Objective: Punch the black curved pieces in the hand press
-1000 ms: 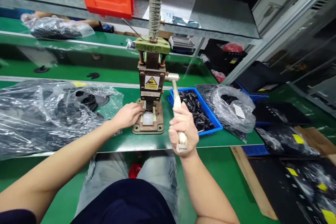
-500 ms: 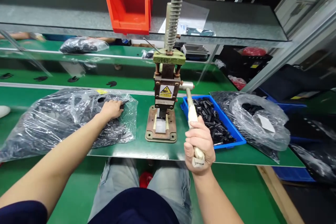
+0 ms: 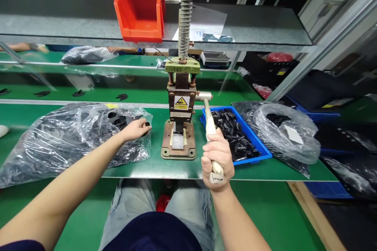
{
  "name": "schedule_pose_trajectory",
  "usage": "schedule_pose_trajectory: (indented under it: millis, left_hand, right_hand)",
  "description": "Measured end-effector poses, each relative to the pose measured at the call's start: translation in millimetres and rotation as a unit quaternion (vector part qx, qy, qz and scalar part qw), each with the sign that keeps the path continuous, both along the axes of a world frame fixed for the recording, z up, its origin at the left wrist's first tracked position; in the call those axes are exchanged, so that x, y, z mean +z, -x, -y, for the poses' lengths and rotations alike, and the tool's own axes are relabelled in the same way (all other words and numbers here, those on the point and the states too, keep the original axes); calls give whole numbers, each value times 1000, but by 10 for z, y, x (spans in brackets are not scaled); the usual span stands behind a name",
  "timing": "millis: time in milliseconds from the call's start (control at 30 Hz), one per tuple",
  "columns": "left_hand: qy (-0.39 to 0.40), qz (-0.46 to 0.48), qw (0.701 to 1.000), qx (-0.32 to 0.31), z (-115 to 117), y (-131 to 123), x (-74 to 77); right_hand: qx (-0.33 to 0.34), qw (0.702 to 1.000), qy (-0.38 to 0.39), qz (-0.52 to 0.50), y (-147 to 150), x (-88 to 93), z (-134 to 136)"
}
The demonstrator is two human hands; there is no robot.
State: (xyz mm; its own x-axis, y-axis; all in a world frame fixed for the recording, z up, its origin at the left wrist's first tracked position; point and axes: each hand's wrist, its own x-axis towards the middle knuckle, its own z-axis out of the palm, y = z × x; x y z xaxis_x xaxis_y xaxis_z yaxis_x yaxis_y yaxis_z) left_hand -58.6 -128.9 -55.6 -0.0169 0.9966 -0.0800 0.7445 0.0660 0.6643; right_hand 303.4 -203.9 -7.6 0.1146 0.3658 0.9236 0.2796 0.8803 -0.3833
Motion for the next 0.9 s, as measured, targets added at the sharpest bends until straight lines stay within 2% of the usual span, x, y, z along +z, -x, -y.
schedule_pose_trajectory:
  millis: [67, 133, 267, 433, 600, 767, 900]
  left_hand:
    - [30, 152, 988, -5, 68, -157, 30]
    - [63, 282, 957, -7, 135, -308, 44]
    - [116, 415, 902, 16, 198, -550, 12]
    - [127, 454, 877, 87, 162, -720, -53]
    - [111, 507, 852, 76, 138, -809, -57]
    - [63, 484, 869, 84, 94, -892, -111]
    - [77, 467, 878, 72, 19, -952, -174]
  right_hand:
    - [1, 1000, -4, 2, 6, -4, 1]
    - [-3, 1000, -3, 8, 7, -9, 8]
    - [-1, 1000, 4, 16, -2, -26, 34]
    - [-19, 999, 25, 27, -21, -50, 65]
    - [-10, 999, 18, 25, -10, -53, 61]
    - [23, 1000, -7, -1, 6, -60, 25]
    - [31, 999, -19, -6, 2, -66, 7]
